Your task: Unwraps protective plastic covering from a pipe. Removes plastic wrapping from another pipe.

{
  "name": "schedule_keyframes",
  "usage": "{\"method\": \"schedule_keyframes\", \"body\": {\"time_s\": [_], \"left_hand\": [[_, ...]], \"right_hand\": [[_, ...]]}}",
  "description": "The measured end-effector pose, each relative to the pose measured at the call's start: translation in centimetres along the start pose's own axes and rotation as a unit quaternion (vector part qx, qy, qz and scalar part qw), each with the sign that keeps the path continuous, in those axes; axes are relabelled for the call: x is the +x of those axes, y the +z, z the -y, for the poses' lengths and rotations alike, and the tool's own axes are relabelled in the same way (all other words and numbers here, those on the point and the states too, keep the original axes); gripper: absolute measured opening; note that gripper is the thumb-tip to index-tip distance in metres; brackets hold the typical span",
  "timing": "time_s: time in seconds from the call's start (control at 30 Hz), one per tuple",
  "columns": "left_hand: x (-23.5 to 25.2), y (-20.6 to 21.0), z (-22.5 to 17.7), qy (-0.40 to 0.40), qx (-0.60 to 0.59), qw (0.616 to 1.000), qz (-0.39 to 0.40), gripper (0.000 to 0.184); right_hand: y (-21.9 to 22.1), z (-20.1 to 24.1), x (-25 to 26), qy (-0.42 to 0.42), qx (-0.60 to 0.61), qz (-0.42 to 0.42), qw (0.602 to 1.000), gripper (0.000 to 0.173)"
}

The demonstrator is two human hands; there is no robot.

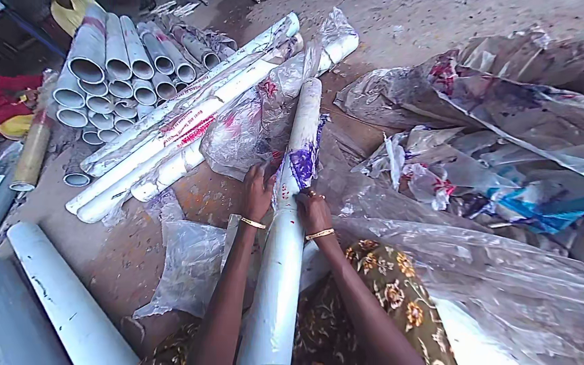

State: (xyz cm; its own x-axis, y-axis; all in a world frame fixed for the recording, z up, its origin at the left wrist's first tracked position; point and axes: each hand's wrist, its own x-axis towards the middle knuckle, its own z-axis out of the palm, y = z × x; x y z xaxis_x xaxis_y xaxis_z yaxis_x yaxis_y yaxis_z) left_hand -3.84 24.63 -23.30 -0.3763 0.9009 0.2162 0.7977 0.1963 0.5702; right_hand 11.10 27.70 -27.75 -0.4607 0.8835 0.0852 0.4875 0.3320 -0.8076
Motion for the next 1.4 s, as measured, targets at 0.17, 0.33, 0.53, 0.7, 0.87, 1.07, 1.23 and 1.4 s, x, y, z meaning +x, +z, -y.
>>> {"method": "schedule_keyframes", "body": {"time_s": [0.17,0.33,0.53,0.7,0.87,1.07,1.23,1.4], "left_hand": [[-1.6,0.5,-1.4,0.110,0.041,0.964,0.239,0.036],[-1.3,1.1,-1.1,0.146,0.073,0.962,0.218,0.022],[-0.5,1.5,-2.4,0.089,0.193,0.939,0.271,0.028],[0.4,0.6,-1.9,-0.009,0.102,0.939,0.328,0.029],[0.1,0.8,-1.0,-0.016,0.019,0.955,0.295,0.024],[-0.6,0.9,-0.2,-0.018,-0.039,0.958,0.282,0.020],[-1.5,1.1,0.5,0.027,-0.096,0.967,0.234,0.018],[-2.0,0.2,0.9,0.078,-0.096,0.949,0.290,0.034]], "right_hand": [[-0.7,-0.6,0.8,0.081,0.172,0.008,0.982,0.019],[-3.2,-0.8,0.0,0.263,0.474,-0.084,0.836,0.016],[-2.5,-1.4,0.0,0.168,0.319,-0.025,0.932,0.022],[-1.4,-2.5,0.3,0.057,0.223,0.035,0.973,0.029],[-1.3,-1.1,0.5,0.038,0.081,0.097,0.991,0.024],[-1.9,-1.0,0.9,0.040,0.117,0.150,0.981,0.021],[-3.3,-0.4,-0.5,0.038,0.527,0.193,0.827,0.024],[-5.4,-5.4,0.1,0.108,0.216,0.085,0.967,0.021]]}}
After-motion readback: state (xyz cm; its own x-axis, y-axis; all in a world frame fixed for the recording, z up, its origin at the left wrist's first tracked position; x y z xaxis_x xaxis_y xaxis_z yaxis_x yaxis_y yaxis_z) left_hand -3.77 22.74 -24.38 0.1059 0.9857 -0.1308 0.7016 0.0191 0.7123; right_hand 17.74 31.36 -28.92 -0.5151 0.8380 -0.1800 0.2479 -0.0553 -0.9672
